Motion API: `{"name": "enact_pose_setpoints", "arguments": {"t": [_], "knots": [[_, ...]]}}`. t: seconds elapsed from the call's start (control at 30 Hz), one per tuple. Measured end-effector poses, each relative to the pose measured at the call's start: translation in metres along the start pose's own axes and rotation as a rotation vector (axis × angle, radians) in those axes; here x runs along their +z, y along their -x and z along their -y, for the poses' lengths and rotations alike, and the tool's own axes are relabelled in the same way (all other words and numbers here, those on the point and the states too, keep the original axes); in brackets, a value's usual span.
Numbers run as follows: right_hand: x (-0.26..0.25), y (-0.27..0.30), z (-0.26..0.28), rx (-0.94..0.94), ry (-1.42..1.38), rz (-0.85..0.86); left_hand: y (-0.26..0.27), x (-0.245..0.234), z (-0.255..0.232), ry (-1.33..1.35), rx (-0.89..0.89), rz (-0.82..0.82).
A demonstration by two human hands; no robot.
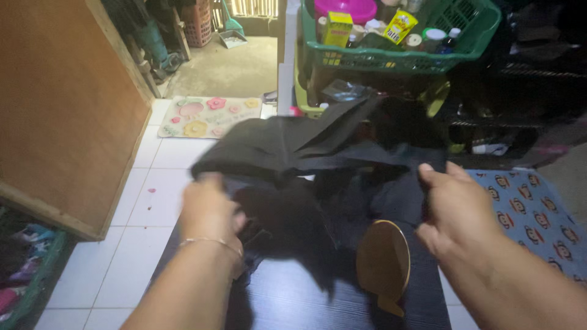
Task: The person retrieves a blue box and places it aside, then picks up a dark cap and a small mirror before folding a black garment on a mat. They continue to fold and handle various items from a green basket, including a white cloth and a small box, placing them back into the basket.
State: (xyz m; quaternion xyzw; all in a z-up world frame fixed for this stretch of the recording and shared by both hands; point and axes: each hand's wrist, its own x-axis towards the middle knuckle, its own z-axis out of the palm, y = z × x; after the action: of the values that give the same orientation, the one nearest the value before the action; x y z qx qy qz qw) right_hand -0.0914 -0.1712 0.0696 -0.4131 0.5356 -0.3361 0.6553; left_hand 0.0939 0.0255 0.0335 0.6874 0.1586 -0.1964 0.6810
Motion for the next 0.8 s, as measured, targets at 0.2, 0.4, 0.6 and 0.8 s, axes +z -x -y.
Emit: {"name": "enact_pose_setpoints", "arguments": {"t": [0.2, 0.4, 0.6, 0.8], "knots": [[0.034, 0.025, -0.006, -0.006, -0.089, 0.284, 0.069, 0.047, 0.015, -0.445, 0.055, 0.56], [0.036, 0.024, 0.007, -0.101, -0.001, 0.397, 0.027, 0.039, 0.012, -0.786, 0.561, 0.065], [0.028, -0.01, 0.016, -0.049, -0.005, 0.232, -0.045, 0.005, 0.02, -0.63, 0.577, -0.226], [0.005, -0.055, 0.027, -0.062, -0.015, 0.161, -0.065, -0.031, -0.038, -0.791, 0.482, -0.079]]}}
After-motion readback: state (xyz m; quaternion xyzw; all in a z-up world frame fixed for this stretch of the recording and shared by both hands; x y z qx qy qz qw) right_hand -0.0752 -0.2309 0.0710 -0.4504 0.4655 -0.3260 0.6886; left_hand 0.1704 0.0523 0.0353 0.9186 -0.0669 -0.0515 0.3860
